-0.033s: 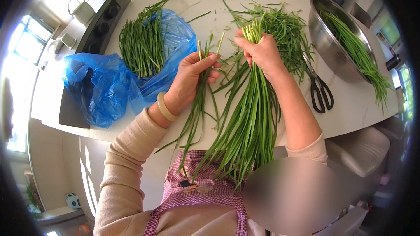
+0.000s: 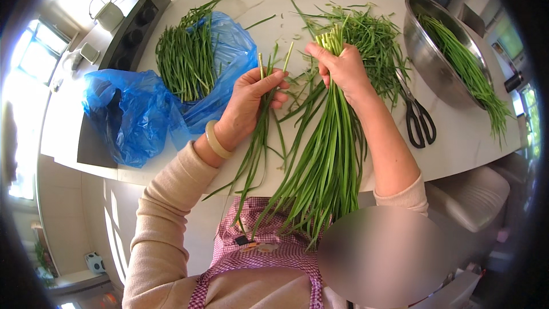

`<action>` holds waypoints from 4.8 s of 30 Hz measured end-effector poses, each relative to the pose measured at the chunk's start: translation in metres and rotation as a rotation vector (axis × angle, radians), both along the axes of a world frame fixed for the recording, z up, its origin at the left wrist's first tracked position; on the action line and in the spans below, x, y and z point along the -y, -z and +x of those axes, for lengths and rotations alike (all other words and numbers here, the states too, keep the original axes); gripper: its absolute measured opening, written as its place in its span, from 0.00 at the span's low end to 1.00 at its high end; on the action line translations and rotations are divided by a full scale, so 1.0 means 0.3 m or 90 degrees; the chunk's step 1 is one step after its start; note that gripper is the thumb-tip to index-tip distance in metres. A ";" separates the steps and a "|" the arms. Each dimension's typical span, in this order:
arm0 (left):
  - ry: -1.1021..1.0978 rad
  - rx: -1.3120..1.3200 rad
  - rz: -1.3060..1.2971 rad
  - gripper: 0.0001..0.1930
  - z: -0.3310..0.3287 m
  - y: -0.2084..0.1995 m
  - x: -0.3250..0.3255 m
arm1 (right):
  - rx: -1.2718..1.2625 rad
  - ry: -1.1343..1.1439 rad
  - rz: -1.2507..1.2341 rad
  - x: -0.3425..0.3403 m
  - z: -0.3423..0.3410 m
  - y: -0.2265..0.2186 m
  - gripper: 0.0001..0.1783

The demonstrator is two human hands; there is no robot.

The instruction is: The person trims the ends of green chives by hand, aligning them into bundles and placing the trimmed pieces into a metal bowl. She also uses scissors to cut the chives and transfers some into a blue plastic bag.

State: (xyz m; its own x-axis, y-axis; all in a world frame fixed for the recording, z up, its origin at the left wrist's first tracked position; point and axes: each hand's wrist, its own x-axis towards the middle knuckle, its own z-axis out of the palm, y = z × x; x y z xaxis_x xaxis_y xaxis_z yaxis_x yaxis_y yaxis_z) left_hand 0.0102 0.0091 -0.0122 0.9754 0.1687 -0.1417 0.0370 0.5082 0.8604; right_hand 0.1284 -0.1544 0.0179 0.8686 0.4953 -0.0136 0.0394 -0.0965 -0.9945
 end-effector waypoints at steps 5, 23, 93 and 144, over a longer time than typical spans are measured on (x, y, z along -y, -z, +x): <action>0.001 0.007 0.006 0.08 0.003 0.006 0.001 | -0.025 -0.029 0.030 -0.023 -0.037 -0.004 0.14; 0.104 -0.040 0.023 0.14 0.003 -0.006 -0.008 | -0.064 -0.074 0.112 -0.037 -0.064 0.015 0.08; 0.040 0.049 0.201 0.09 0.017 0.030 -0.011 | 0.003 -0.201 0.043 -0.020 -0.050 0.007 0.08; 0.100 -0.031 0.003 0.10 -0.013 -0.011 0.004 | -0.026 -0.018 0.137 -0.034 -0.030 0.049 0.06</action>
State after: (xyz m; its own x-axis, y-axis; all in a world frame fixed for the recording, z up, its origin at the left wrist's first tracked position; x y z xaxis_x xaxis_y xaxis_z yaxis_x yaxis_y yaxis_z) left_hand 0.0064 0.0080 -0.0089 0.9820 0.0157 -0.1884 0.1569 0.4883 0.8585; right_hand 0.1194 -0.1443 0.0032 0.8552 0.5148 0.0607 -0.0012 0.1189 -0.9929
